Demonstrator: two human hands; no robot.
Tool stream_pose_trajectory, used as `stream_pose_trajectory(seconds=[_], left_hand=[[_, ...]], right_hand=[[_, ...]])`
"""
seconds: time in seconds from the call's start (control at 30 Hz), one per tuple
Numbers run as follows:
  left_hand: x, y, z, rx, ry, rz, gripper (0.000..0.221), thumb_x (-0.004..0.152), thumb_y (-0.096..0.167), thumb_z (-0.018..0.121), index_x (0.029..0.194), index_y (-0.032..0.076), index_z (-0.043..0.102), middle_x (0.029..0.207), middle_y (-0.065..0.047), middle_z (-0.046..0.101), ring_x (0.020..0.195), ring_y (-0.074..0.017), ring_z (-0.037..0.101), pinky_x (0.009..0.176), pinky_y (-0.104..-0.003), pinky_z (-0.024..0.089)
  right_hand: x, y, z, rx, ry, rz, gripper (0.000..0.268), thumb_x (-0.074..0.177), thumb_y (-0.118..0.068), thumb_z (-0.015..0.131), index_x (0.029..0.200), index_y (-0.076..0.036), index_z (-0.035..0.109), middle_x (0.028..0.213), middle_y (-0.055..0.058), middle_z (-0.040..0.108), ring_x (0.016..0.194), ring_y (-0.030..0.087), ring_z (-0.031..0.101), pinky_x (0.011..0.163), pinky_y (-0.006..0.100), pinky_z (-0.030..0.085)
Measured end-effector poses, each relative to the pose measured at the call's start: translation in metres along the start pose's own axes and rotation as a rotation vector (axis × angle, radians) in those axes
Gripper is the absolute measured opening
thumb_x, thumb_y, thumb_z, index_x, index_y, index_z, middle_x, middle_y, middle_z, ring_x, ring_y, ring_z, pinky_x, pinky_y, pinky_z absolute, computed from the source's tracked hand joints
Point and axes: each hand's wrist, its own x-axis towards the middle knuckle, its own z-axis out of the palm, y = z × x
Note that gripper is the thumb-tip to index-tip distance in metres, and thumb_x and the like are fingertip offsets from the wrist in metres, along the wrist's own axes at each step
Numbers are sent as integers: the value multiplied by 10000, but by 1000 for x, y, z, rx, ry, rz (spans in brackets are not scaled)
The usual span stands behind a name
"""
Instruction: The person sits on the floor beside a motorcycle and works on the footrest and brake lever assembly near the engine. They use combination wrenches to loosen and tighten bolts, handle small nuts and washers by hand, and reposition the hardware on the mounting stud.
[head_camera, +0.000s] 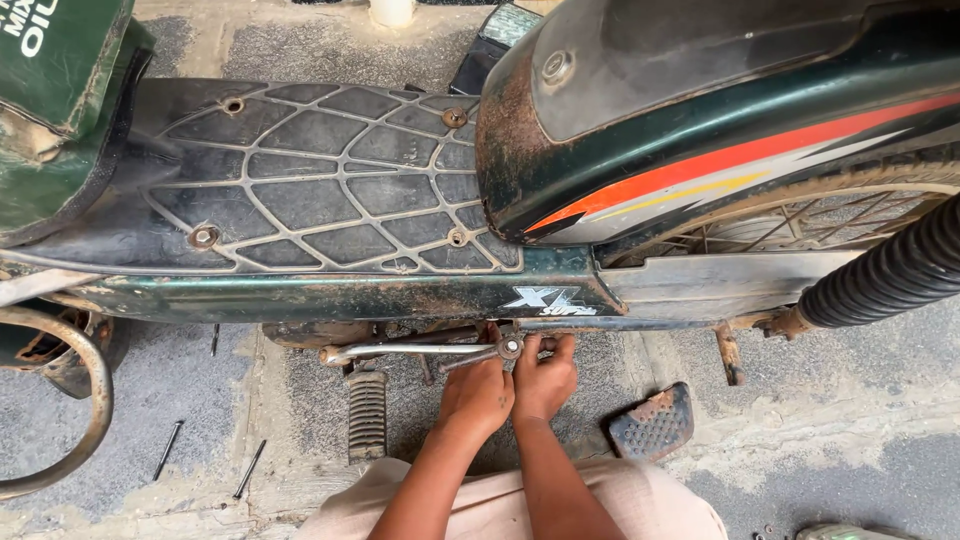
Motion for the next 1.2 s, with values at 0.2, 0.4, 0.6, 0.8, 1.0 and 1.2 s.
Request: stream_pose_trajectory(seconds=[0.2,0.4,0.6,0.8,1.0,1.2], left_hand=[[-16,15,-27,-29,-73,-72,680,1004,244,493,1600,68,217,1280,-230,640,1121,-393,672,1021,-454,527],[-15,11,-23,-35,-28,-41,749,980,224,515,1621,77,156,1254,-237,652,1109,-398,674,1012,-447,530],[-2,-3,0,-6,-5,-9,367,985,251,544,1258,17,621,1175,-222,699,1102,-389,684,1032,-464,515],[-6,-1,-3,-54,18,-13,360,971,230,557,1267,30,604,1168,-199,691,1112,-373,671,1021,-468,511],[-16,10,-22,-67,-38,-38,333,995,228,523,1241,29,625,1155,-204,708,1101,-373,688,1027,-467,521],[-13,5,-16,-55,23,10,402,971,224,546,1312,13,579,1169,-238,687,1077,-413,682,1009,-479,523]], right_hand=[[-1,3,6,77,58,0,254,890,-261,722,847,-41,603,720,107,718,596,275,696,606,445,541],[7,22,21,77,42,-15,270,943,-249,677,804,-29,606,676,129,695,580,264,660,583,435,517],[11,28,25,658,-162,213,228,998,-171,538,797,-68,509,630,41,536,524,153,431,458,375,356],[22,18,9,1121,-457,771,218,987,-209,457,785,-128,478,611,-13,470,487,117,385,440,308,288],[13,-4,-1,971,-401,704,206,993,-228,459,818,-120,474,647,-3,495,517,129,394,462,309,291],[7,40,32,679,-31,164,86,970,-77,642,969,-35,567,721,-20,558,622,73,482,549,267,404]])
